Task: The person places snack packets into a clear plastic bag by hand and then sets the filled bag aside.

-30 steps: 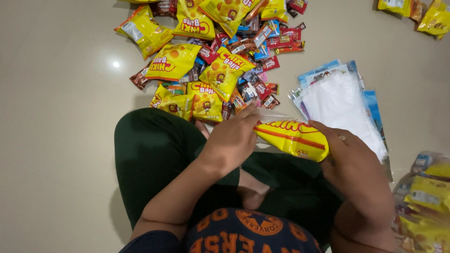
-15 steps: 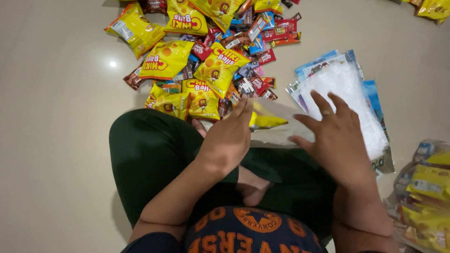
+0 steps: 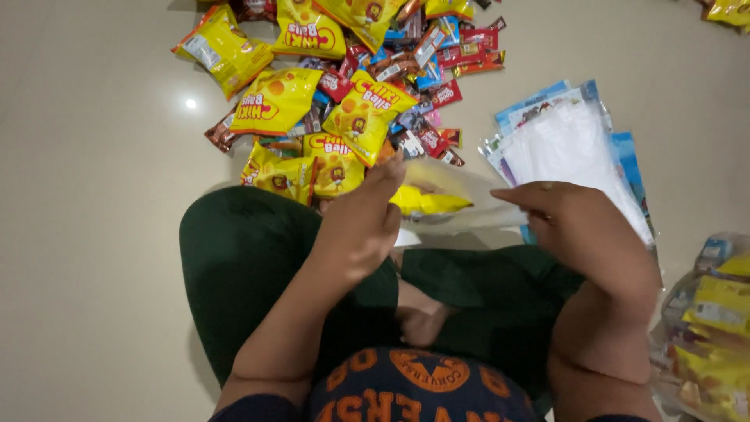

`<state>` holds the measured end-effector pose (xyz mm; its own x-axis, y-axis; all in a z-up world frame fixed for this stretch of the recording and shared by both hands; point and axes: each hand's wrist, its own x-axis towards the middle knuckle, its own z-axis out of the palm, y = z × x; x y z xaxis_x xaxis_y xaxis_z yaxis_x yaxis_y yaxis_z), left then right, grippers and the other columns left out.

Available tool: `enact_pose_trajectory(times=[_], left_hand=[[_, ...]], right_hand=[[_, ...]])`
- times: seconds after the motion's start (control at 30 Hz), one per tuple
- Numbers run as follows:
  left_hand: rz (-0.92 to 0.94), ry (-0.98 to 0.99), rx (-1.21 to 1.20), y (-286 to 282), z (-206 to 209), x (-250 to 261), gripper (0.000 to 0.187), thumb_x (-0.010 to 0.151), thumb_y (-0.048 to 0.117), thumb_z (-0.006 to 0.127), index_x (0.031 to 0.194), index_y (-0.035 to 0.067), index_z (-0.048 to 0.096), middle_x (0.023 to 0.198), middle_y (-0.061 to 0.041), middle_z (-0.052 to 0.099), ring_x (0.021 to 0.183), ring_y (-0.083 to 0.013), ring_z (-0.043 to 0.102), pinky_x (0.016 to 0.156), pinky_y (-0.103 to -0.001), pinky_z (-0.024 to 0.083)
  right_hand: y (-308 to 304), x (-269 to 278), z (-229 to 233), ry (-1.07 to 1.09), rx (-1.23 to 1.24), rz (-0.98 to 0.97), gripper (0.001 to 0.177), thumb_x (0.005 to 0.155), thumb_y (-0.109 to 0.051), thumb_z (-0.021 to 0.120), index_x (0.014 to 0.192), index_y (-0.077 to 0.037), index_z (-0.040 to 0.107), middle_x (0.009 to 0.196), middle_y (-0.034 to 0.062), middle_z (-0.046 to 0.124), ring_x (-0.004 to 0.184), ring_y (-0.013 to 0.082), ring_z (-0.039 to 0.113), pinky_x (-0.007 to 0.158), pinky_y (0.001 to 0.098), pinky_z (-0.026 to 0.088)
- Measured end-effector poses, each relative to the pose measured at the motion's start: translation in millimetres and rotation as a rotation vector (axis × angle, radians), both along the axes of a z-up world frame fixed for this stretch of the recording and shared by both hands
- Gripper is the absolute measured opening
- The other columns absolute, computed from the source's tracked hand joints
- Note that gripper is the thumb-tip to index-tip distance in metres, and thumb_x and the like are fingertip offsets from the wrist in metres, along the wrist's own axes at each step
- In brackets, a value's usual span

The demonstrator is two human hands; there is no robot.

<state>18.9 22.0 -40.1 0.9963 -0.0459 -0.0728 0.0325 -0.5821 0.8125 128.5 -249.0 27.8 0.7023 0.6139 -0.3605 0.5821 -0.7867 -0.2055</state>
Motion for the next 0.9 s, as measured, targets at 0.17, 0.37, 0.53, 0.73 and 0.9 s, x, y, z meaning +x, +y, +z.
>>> enact_pose_trajectory(times=[0.17,0.37,0.53,0.73,0.9], left_hand=[[-0.011,-0.197,0.021,-8.0,-36.1,-8.3,0.059,0.097,0.011,0.058,0.154,0.000,0.042,0.164,-0.016,0.039,0.148,-0.0312,0.045,0.093,-0.046,0.051],[-0.027,-0.023,-0.019,-12.4,-28.3,-9.0,0.059,0.102,0.019,0.044,0.159,0.011,0.032,0.170,-0.005,0.027,0.149,-0.0198,0.034,0.111,-0.062,0.009],[-0.012,0.190,-0.020,-4.9,8.6,1.4,0.070,0.096,0.017,0.045,0.162,0.012,0.026,0.171,-0.005,0.026,0.147,-0.0255,0.043,0.091,-0.094,-0.006],[0.000,-0.033,0.233,-11.4,-5.4,-0.1,0.073,0.084,0.015,0.053,0.155,0.008,0.039,0.163,-0.008,0.042,0.142,-0.0070,0.048,0.086,-0.097,0.003],[-0.127,0.055,0.168,-7.8,4.9,-0.8,0.067,0.086,0.015,0.053,0.151,0.002,0.046,0.163,-0.012,0.041,0.100,-0.0380,0.070,0.056,-0.060,0.051]], right_hand=[[-5.3,36.7,36.6,-0.170,0.224,-0.041,0.047,0.094,0.011,0.057,0.129,-0.014,0.075,0.116,0.0066,0.078,0.093,0.0194,0.075,0.078,0.0361,0.052],[66.5,180.0,-123.0,-0.169,0.517,0.106,0.027,0.097,0.003,0.066,0.121,-0.007,0.074,0.112,0.0137,0.073,0.107,0.0315,0.067,0.095,0.0421,0.053],[140.4,224.5,-236.4,-0.149,0.312,0.260,0.051,0.084,0.005,0.064,0.134,-0.007,0.067,0.136,0.0177,0.067,0.120,0.0397,0.054,0.095,0.0538,0.046],[154.4,252.5,-311.0,-0.346,0.009,0.462,0.055,0.103,-0.032,0.061,0.154,-0.015,0.050,0.152,0.0150,0.054,0.131,0.0435,0.049,0.084,0.0601,0.048],[127.2,239.7,-265.4,-0.393,0.125,0.406,0.046,0.098,-0.033,0.062,0.136,-0.009,0.069,0.107,0.0131,0.077,0.092,0.0285,0.059,0.071,0.0405,0.045]])
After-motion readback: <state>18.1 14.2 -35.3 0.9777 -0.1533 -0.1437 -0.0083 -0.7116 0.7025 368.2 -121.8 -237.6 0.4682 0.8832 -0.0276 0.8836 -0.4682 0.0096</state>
